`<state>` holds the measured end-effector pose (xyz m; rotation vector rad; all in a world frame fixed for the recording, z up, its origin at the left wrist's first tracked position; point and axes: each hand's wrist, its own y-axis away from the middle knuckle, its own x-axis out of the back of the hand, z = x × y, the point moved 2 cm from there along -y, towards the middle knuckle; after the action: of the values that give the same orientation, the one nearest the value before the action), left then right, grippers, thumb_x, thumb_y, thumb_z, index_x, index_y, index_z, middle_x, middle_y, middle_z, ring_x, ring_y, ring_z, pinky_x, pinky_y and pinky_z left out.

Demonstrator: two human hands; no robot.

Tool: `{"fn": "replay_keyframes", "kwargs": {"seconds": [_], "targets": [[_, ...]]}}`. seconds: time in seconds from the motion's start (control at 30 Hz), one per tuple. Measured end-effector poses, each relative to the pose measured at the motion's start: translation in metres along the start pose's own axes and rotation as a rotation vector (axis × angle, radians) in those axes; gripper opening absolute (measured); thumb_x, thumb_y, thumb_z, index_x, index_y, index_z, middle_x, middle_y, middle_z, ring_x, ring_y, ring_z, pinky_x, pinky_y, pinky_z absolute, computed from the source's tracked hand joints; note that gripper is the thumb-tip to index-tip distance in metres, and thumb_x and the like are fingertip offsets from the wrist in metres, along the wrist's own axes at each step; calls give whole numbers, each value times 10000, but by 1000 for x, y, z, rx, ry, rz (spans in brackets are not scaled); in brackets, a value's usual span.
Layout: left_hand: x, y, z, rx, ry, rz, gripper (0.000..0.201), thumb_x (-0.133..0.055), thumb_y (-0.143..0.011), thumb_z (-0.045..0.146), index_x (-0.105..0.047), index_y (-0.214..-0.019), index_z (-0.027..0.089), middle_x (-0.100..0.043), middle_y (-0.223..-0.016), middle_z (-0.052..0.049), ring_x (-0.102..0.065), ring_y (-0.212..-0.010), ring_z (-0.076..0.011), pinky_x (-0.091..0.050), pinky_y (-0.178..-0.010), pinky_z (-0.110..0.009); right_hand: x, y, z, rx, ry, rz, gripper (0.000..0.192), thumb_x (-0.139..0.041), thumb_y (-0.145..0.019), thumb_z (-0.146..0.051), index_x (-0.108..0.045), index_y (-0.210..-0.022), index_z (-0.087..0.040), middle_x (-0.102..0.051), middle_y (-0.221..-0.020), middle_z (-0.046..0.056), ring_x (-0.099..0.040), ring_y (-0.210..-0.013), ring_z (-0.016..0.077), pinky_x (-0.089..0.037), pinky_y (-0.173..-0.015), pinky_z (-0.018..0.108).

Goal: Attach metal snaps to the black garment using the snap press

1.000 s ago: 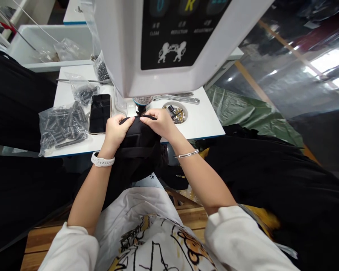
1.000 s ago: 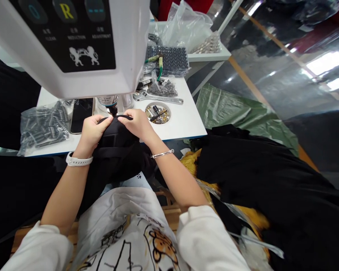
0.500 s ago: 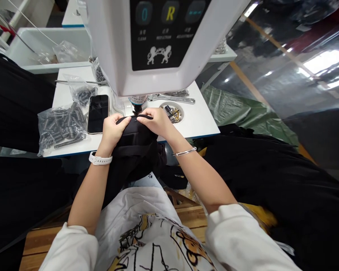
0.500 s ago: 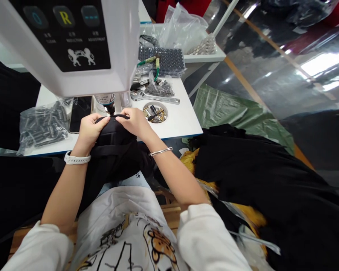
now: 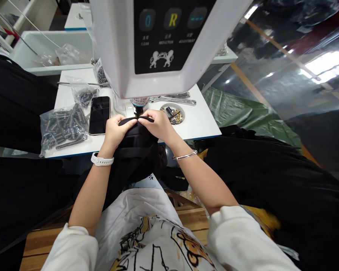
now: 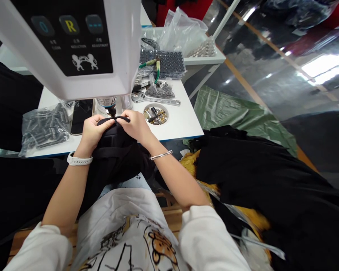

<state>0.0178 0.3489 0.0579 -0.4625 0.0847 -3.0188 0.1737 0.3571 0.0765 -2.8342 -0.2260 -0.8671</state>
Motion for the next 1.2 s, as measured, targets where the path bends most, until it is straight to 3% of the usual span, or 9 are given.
{"fn": "replay_keyframes", "kwargs": {"seconds": [0.4, 0.9, 1.2], "targets": [[1, -1, 10, -112, -131, 39, 245, -659, -630, 294, -486, -536, 150, -412, -524, 47, -390, -548, -89, -306, -527, -217, 1, -4, 2, 5, 17, -23, 174, -537, -721, -289, -586, -654, -137, -585, -657, 7, -483, -628, 113, -321, -591, 234], [-4, -8, 2, -12, 2, -6, 288, -678, -604, 350, -495, -534, 139, -405, -520, 43, -382, -544, -88, -288, -511, -224, -1, -8, 6, -13, -26, -15, 171, -539, -693, -278, -561, -614, -128, -533, -599, -1, -457, -603, 112, -312, -584, 241], [-2, -11, -14, 64, 97, -82, 312, -649, -625, 431, -556, -582, 137, -449, -541, 24, -415, -561, -103, -311, -528, -233, -4, -11, 18, -85, -134, -94, 258, -528, -674, -371, -564, -624, -120, -512, -594, 1, -419, -598, 106, -291, -568, 245]]}}
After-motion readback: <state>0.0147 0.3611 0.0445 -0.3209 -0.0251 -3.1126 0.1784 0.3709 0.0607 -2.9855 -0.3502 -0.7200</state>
